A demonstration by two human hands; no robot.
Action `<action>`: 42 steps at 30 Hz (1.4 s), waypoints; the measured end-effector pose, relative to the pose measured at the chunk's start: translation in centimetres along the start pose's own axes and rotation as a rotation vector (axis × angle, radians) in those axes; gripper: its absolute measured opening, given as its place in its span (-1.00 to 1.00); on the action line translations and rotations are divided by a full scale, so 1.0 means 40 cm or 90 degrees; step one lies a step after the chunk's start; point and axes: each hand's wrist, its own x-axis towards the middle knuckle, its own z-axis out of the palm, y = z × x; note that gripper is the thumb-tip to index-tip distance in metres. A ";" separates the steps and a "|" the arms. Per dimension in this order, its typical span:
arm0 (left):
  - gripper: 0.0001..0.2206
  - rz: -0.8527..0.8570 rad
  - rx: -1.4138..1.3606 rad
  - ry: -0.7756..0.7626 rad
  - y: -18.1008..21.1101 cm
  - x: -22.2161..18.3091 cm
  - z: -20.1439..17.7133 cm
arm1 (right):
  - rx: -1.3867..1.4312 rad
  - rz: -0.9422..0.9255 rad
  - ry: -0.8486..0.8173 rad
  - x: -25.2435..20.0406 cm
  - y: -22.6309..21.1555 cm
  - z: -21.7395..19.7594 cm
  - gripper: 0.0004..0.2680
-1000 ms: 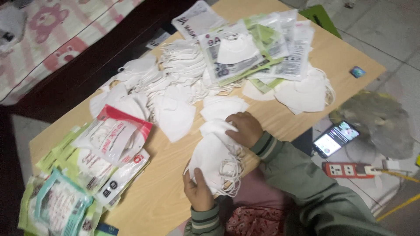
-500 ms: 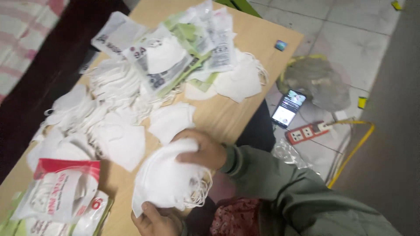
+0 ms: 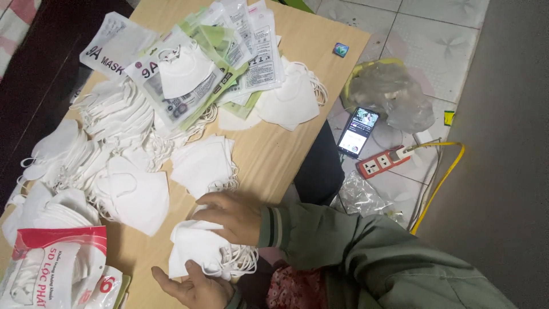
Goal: Sorting and stacking white face masks from a pile on a table into neat stacks.
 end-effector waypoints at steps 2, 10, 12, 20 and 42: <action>-0.34 0.005 -0.031 -0.019 -0.013 0.000 -0.004 | -0.024 -0.010 0.004 0.003 -0.001 -0.018 -0.71; -0.41 -0.028 0.061 0.021 0.031 -0.008 0.006 | 0.451 0.206 -0.047 0.030 -0.056 -0.037 -0.78; -0.40 0.275 0.158 -0.123 -0.056 0.007 -0.055 | 0.532 0.297 -0.098 0.041 -0.065 -0.055 -0.70; -0.48 -0.049 -0.067 -0.016 0.034 -0.025 -0.001 | 0.174 0.093 -0.016 0.020 -0.049 -0.043 -0.82; -0.66 -0.164 0.090 -0.020 -0.014 0.002 -0.073 | -0.102 -0.008 0.019 0.172 0.066 -0.063 -0.74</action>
